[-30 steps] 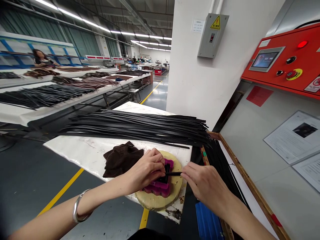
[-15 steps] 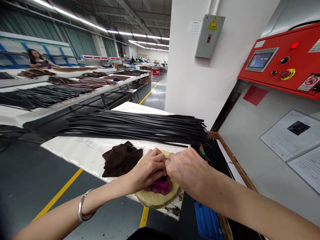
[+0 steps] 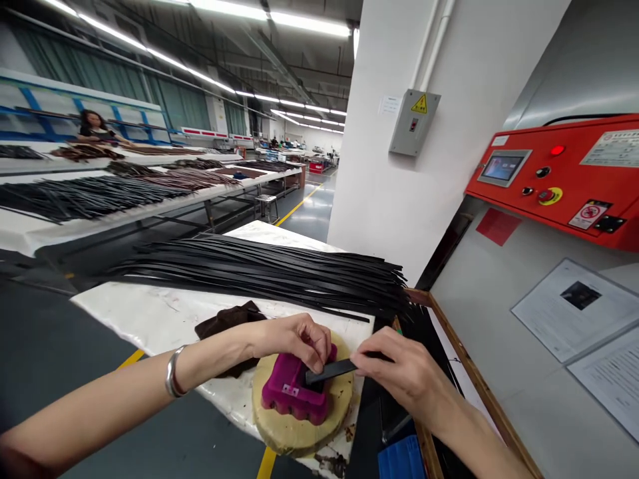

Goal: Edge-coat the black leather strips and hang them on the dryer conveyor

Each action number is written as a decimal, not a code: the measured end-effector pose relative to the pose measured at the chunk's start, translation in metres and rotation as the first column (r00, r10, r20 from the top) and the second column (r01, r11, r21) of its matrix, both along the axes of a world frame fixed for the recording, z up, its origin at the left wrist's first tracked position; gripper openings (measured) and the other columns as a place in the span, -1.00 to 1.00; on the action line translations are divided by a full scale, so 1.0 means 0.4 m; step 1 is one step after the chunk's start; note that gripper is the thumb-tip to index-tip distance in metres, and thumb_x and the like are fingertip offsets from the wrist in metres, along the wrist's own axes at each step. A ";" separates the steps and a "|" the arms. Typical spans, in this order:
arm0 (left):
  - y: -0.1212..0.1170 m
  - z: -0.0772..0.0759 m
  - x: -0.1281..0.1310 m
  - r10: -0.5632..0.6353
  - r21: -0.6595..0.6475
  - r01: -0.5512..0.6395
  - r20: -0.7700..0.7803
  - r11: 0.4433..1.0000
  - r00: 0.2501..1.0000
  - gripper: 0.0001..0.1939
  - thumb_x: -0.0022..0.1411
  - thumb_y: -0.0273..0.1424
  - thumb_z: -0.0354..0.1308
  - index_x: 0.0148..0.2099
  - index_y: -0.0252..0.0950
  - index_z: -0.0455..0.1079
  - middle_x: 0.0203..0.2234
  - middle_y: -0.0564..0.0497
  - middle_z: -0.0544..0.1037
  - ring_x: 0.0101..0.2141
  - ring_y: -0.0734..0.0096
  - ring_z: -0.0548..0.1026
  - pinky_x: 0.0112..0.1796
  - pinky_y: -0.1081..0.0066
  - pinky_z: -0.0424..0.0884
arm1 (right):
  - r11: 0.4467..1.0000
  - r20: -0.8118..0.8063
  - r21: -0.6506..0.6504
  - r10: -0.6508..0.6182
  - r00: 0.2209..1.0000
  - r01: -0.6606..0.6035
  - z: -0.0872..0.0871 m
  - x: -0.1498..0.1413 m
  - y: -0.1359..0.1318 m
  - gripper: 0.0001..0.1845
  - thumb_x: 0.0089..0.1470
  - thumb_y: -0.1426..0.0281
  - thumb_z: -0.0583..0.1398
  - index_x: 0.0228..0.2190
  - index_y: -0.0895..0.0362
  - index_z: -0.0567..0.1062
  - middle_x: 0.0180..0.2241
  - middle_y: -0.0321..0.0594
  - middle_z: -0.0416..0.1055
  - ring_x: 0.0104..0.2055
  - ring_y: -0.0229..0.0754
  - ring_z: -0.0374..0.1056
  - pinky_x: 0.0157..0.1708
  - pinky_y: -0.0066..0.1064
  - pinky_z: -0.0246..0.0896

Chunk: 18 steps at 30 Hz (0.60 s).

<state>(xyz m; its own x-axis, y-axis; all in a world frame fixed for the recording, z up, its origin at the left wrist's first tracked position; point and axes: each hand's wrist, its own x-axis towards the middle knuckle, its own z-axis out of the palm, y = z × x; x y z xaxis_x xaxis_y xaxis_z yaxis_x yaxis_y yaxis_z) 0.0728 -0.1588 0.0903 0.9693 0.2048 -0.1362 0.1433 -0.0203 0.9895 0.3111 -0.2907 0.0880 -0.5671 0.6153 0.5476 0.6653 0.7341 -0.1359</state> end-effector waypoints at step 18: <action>-0.078 -0.102 -0.212 0.859 0.000 -0.867 0.133 0.498 0.494 -0.54 0.20 0.00 0.17 -0.21 -0.32 0.60 -0.34 -0.12 0.59 -0.28 0.26 0.47 -0.16 0.34 0.36 | 0.914 -0.500 -0.368 -0.348 0.793 0.169 -0.192 -0.152 -0.010 -0.87 0.25 0.42 0.18 -0.26 0.07 0.56 -0.38 -0.30 0.45 -0.34 -0.29 0.37 -0.33 -0.51 0.24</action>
<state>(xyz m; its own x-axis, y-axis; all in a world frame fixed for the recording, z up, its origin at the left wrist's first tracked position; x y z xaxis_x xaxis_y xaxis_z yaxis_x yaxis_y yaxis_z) -0.0119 -0.1899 0.0496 0.3101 0.9507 -0.0065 0.0228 -0.0006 0.9997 0.2502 -0.2945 0.0114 -0.0252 0.8735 0.4861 0.5723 0.4113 -0.7094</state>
